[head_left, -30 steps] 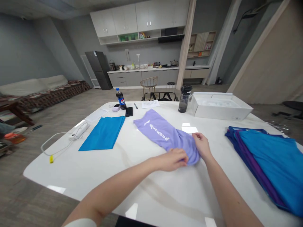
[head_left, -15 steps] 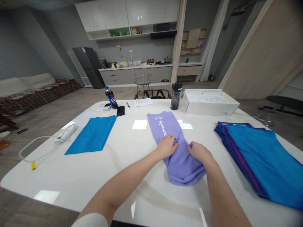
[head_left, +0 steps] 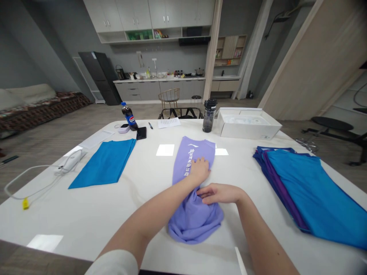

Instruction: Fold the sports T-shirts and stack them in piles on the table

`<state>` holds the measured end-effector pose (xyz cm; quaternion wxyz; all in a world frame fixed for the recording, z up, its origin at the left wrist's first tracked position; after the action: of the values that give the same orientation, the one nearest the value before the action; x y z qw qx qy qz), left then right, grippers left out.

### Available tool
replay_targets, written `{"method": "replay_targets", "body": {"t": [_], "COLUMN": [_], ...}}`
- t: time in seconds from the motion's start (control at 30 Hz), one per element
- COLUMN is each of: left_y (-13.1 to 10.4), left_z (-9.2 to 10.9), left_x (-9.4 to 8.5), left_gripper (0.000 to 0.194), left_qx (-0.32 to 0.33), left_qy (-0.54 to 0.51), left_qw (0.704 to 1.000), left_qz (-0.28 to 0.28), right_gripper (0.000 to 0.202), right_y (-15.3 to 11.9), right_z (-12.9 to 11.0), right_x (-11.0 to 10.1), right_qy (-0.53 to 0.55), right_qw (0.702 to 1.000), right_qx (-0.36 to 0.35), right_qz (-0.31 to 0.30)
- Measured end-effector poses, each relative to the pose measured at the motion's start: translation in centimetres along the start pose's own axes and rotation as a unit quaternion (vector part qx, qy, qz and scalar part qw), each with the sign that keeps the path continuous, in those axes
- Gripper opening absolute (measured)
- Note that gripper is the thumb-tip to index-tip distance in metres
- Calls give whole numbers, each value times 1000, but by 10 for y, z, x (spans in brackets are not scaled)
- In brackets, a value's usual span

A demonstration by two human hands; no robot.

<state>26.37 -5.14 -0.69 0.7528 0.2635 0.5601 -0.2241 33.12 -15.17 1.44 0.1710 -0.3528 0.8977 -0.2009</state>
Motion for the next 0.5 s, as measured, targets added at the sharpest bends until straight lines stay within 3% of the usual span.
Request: {"method": "replay_targets", "body": {"t": [0.07,0.13,0.2,0.27,0.33,0.43,0.5], "left_y": [9,13,6,-13,-42,-98,-128], "left_z": [-6,-22,-52,-93,-135,-192,-212], "left_x": [-1,-12,-29,-42,-49,-58,-68], "left_gripper": [23,19,18,21,25,21,34], "left_qx": [-15,-37,-73,-135,-198,-327,-355], "left_qy": [-64,-205,-373,-499,-548,-414,-283], "left_qw": [997,973,901,801,743,763,788], "left_qz": [29,102,210,304,329,374,416], "right_gripper": [53,53,52,47,41,38,39], "right_y": [-1,1,5,9,14,20,23], "right_z": [5,9,14,20,25,27,25], "right_x": [-4,-18,-36,-49,-55,-53,-49], "right_qy": [23,45,66,89,106,93,71], "right_qw": [999,999,990,971,956,953,955], "right_qx": [22,20,6,-2,-5,-5,-5], "right_qz": [-43,11,125,221,272,290,288]}}
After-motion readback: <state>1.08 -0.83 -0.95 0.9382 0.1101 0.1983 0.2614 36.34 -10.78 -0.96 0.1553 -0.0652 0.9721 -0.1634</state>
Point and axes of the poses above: each hand's wrist, its own y-axis towards the middle knuckle, its own x-axis out of the palm, z = x × y, the point moved 5 cm from there along y, towards the middle knuckle, and after that the axes turned 12 degrees about x, right-handed, at the moved point
